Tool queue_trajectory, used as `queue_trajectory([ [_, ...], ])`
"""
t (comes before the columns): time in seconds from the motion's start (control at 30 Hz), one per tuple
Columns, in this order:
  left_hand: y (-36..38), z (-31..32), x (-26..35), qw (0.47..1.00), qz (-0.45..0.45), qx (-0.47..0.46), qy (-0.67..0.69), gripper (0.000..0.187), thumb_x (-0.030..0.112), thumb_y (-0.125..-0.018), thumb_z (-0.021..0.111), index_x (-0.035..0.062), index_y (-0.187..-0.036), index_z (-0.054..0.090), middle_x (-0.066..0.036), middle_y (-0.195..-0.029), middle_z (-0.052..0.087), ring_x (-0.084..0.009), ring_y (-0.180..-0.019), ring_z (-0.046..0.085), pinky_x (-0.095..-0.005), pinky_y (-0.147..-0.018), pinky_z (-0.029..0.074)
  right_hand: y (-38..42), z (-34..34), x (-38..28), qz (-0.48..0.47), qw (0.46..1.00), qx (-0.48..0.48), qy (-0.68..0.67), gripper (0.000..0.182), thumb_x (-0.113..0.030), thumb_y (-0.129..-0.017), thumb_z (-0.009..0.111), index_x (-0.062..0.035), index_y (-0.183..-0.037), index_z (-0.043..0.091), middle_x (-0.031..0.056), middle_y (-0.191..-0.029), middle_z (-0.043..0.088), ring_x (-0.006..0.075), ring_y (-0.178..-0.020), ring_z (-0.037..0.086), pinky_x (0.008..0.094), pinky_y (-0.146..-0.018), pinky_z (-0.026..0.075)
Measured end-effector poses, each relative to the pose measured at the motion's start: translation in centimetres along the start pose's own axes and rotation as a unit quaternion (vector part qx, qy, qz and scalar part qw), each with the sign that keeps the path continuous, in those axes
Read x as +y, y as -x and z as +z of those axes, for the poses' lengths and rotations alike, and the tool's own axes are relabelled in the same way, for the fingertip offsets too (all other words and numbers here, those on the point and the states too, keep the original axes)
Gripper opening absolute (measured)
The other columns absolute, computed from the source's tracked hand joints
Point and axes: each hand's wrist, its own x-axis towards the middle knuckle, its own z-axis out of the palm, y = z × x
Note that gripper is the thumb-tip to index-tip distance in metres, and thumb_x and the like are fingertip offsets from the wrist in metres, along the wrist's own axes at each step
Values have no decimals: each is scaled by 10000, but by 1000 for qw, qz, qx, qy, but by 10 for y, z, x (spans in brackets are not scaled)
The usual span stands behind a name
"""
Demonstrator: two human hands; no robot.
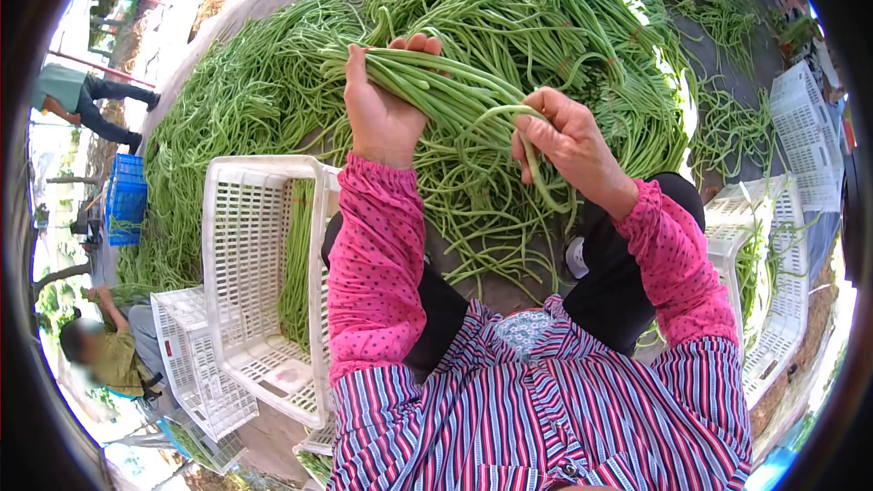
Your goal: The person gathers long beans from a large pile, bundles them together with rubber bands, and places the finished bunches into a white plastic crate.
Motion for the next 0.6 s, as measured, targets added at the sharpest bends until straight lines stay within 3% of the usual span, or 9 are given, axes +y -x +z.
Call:
queue_trajectory([
  [0.03, 2, 2, -5, 999, -30, -29, 27, 546, 448, -973, 348, -69, -1076, 491, -231, -1108, 572, -376, -1123, 527, -514, -924, 435, -3, 0, -5, -25, 999, 22, 9, 147, -129, -947, 521, 15, -973, 526, 4, -701, 539, 43, -533, 459, 214, -466, 388],
  [0.13, 1, 9, -21, 994, -39, -92, 49, 545, 442, -973, 366, -77, -1049, 510, -254, -1152, 557, -422, -1179, 481, -539, -985, 401, -8, 12, -11, -71, 993, 91, 29, 135, -111, -915, 564, 11, -973, 556, -23, -726, 549, 22, -580, 453, 195, -495, 375],
  [0.2, -2, 13, -30, 996, -27, -75, 44, 522, 430, -975, 378, -67, -1031, 531, -274, -1182, 540, -454, -1221, 434, -551, -1022, 371, -11, 19, -9, -164, 970, 146, 100, 118, -119, -893, 593, -5, -924, 585, -46, -721, 542, 9, -598, 435, 191, -504, 364],
  [0.27, 2, 16, -36, 992, -24, -112, 46, 506, 426, -978, 379, -49, -1043, 540, -282, -1202, 528, -461, -1242, 410, -542, -1022, 375, -16, 23, -6, -153, 968, 169, 104, 139, -134, -874, 620, 3, -860, 604, -19, -662, 543, 39, -572, 449, 232, -500, 385],
  [0.37, 5, 19, -39, 993, -17, -117, 18, 493, 426, -976, 390, -27, -1089, 548, -283, -1253, 502, -469, -1258, 387, -539, -1019, 377, -21, 24, 8, -109, 958, 157, 212, 207, -164, -850, 648, 39, -837, 605, 91, -597, 539, 117, -540, 479, 321, -513, 413],
  [0.47, 10, 22, -40, 993, 2, -121, -13, 512, 443, -973, 385, -20, -1135, 530, -289, -1285, 480, -468, -1269, 374, -543, -1017, 370, -18, 30, 7, -97, 961, 153, 208, 195, -158, -858, 646, 35, -862, 617, 47, -606, 557, 90, -552, 473, 299, -511, 410],
  [0.53, 13, 26, -43, 989, 18, -127, -70, 553, 473, -971, 358, -21, -1176, 498, -291, -1294, 471, -464, -1261, 387, -536, -1018, 367, -19, 33, 4, -89, 975, 154, 129, 192, -155, -860, 656, 34, -884, 633, 4, -623, 561, 58, -574, 460, 275, -512, 406],
  [0.6, 18, 29, -51, 987, 4, -132, -92, 568, 485, -968, 352, -20, -1193, 484, -293, -1302, 464, -464, -1260, 390, -533, -1022, 362, -22, 30, 5, -123, 974, 153, 115, 193, -152, -858, 667, 34, -903, 645, -24, -662, 566, 34, -606, 454, 251, -515, 399],
])
